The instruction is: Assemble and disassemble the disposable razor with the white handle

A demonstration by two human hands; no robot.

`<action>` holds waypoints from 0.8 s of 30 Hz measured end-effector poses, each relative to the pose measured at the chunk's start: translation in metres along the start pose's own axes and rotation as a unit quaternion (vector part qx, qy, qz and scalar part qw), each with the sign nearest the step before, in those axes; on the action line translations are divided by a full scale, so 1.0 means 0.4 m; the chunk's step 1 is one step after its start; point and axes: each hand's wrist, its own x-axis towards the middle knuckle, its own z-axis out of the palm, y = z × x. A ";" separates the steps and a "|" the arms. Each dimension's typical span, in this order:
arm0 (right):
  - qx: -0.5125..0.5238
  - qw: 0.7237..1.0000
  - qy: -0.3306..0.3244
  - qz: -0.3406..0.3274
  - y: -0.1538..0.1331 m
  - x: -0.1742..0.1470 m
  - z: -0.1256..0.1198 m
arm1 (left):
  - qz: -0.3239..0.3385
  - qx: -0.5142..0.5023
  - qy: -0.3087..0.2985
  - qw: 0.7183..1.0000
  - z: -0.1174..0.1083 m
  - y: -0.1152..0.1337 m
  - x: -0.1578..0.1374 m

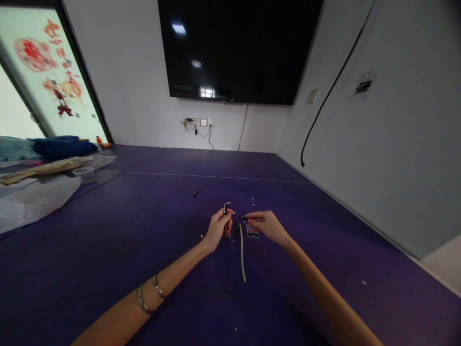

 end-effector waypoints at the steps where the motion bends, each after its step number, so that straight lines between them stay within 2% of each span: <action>1: 0.005 1.000 0.001 0.001 -0.004 -0.001 0.001 | 0.003 0.002 0.009 1.000 0.001 -0.003 -0.001; 7: 0.006 1.000 0.019 0.012 -0.017 0.003 0.004 | 0.038 0.009 0.099 0.994 0.026 -0.017 -0.020; 10: -0.004 0.999 0.041 0.007 -0.018 0.005 0.008 | 0.047 0.021 0.115 0.992 0.046 -0.014 -0.040; 14: -0.021 0.996 0.078 -0.029 -0.026 0.004 0.012 | 0.064 0.054 0.066 0.994 0.069 -0.011 -0.070; 17: -0.026 0.995 0.080 -0.059 -0.038 -0.002 0.013 | 0.086 0.102 0.021 0.991 0.078 -0.013 -0.084; 24: -0.040 0.991 0.078 -0.105 -0.071 -0.022 0.017 | 0.094 0.117 -0.017 0.989 0.075 -0.015 -0.089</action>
